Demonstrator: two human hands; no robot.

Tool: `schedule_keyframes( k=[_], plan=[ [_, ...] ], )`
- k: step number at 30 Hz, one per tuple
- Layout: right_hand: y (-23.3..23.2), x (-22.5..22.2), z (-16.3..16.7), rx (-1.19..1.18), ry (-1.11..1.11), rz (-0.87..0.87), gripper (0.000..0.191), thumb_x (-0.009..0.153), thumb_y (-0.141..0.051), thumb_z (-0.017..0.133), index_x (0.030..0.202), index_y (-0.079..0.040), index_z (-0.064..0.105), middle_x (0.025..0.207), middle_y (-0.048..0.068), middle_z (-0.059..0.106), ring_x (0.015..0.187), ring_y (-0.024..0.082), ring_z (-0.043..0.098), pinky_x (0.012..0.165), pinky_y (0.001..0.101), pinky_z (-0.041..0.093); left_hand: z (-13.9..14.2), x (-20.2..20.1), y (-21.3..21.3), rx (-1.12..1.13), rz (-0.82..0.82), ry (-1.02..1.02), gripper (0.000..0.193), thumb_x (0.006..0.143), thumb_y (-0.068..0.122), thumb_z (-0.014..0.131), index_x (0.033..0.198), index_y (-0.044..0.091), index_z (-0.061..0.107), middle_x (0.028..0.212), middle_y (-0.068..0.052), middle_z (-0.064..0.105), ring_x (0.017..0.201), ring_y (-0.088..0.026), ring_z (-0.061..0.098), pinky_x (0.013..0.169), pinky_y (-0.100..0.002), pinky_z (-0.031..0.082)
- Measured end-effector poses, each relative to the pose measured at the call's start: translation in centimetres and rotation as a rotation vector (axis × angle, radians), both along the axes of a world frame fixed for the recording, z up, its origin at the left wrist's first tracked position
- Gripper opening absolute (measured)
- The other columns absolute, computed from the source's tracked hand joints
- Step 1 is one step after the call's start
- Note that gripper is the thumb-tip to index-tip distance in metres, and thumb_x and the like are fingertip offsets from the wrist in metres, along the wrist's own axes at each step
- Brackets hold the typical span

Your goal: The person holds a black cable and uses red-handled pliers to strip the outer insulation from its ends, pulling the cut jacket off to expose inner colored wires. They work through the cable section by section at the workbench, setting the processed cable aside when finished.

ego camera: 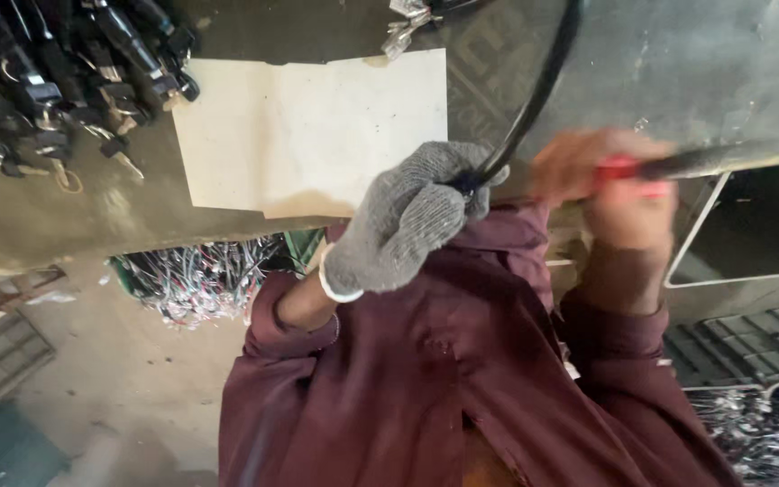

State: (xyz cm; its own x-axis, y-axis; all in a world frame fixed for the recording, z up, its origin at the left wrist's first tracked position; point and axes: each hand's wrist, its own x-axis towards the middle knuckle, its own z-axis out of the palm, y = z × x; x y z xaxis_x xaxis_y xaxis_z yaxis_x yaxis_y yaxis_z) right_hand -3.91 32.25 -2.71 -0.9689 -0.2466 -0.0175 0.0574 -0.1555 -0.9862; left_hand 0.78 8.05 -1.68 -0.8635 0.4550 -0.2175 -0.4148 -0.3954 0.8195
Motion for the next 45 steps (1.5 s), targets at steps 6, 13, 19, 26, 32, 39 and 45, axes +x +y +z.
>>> schedule_keyframes(
  k=[6, 13, 19, 26, 32, 39, 45],
  plan=[
    [-1.1, 1.0, -1.5, 0.716, 0.484, 0.060, 0.031, 0.101, -0.027, 0.077, 0.107, -0.002, 0.060, 0.102, 0.009, 0.071, 0.098, 0.027, 0.073, 0.075, 0.0351, 0.058, 1.7, 1.5, 1.5, 0.017, 0.093, -0.085, 0.042, 0.115, 0.023, 0.062, 0.150, 0.006, 0.046, 0.113, -0.002, 0.063, 0.084, -0.005, 0.054, 0.077, -0.019, 0.049],
    [-2.3, -1.1, -3.3, 1.072, 0.809, 0.115, 0.048, 0.090, -0.046, 0.086, 0.080, -0.010, 0.056, 0.077, 0.003, 0.061, 0.075, 0.021, 0.067, 0.061, 0.0374, 0.050, 1.7, 1.6, -0.8, -0.068, -0.030, -0.052, 0.053, 0.115, 0.022, 0.064, 0.158, 0.008, 0.036, 0.118, -0.003, 0.063, 0.089, -0.008, 0.058, 0.082, -0.022, 0.052],
    [-1.7, -0.7, -2.8, 0.835, 0.704, 0.165, 0.031, 0.091, -0.023, 0.083, 0.100, -0.006, 0.059, 0.098, 0.006, 0.065, 0.093, 0.027, 0.065, 0.072, 0.0385, 0.050, 1.6, 1.6, -0.4, -0.576, 0.050, 0.500, 0.058, 0.115, 0.020, 0.068, 0.159, 0.008, 0.032, 0.132, -0.007, 0.064, 0.106, -0.015, 0.068, 0.096, -0.028, 0.060],
    [-2.7, 1.1, -2.7, 0.897, 0.593, 0.139, 0.038, 0.076, -0.016, 0.081, 0.104, -0.007, 0.058, 0.095, 0.008, 0.060, 0.085, 0.030, 0.061, 0.067, 0.0411, 0.048, 0.1, 2.1, 1.5, -0.978, 0.228, 0.657, 0.068, 0.101, 0.018, 0.078, 0.156, 0.004, 0.040, 0.128, -0.010, 0.067, 0.105, -0.030, 0.068, 0.091, -0.039, 0.056],
    [-2.4, 1.7, -3.0, 0.905, 0.568, 0.157, 0.034, 0.081, -0.016, 0.080, 0.106, -0.006, 0.058, 0.092, 0.008, 0.060, 0.081, 0.026, 0.062, 0.064, 0.0381, 0.048, 0.0, 2.9, 1.8, -1.030, 0.235, 0.663, 0.067, 0.103, 0.017, 0.077, 0.157, 0.005, 0.039, 0.121, -0.009, 0.069, 0.099, -0.029, 0.067, 0.085, -0.039, 0.055],
    [-3.1, 2.9, -1.8, 1.168, 0.490, 0.063, 0.032, 0.092, -0.024, 0.081, 0.081, -0.007, 0.057, 0.069, 0.004, 0.055, 0.059, 0.022, 0.055, 0.053, 0.0398, 0.041, 0.6, 1.4, 1.6, -1.113, 0.187, 0.729, 0.065, 0.108, 0.012, 0.072, 0.158, 0.008, 0.031, 0.119, -0.005, 0.069, 0.103, -0.028, 0.067, 0.088, -0.039, 0.055],
    [-2.0, 3.5, -1.0, 1.060, 0.484, -0.001, 0.023, 0.096, -0.020, 0.078, 0.100, -0.006, 0.061, 0.088, 0.006, 0.062, 0.078, 0.026, 0.062, 0.067, 0.0381, 0.048, 1.8, 0.7, 1.4, -0.865, 0.218, 0.533, 0.061, 0.108, 0.010, 0.072, 0.156, 0.007, 0.035, 0.108, -0.005, 0.067, 0.087, -0.019, 0.069, 0.082, -0.031, 0.060]
  ],
)
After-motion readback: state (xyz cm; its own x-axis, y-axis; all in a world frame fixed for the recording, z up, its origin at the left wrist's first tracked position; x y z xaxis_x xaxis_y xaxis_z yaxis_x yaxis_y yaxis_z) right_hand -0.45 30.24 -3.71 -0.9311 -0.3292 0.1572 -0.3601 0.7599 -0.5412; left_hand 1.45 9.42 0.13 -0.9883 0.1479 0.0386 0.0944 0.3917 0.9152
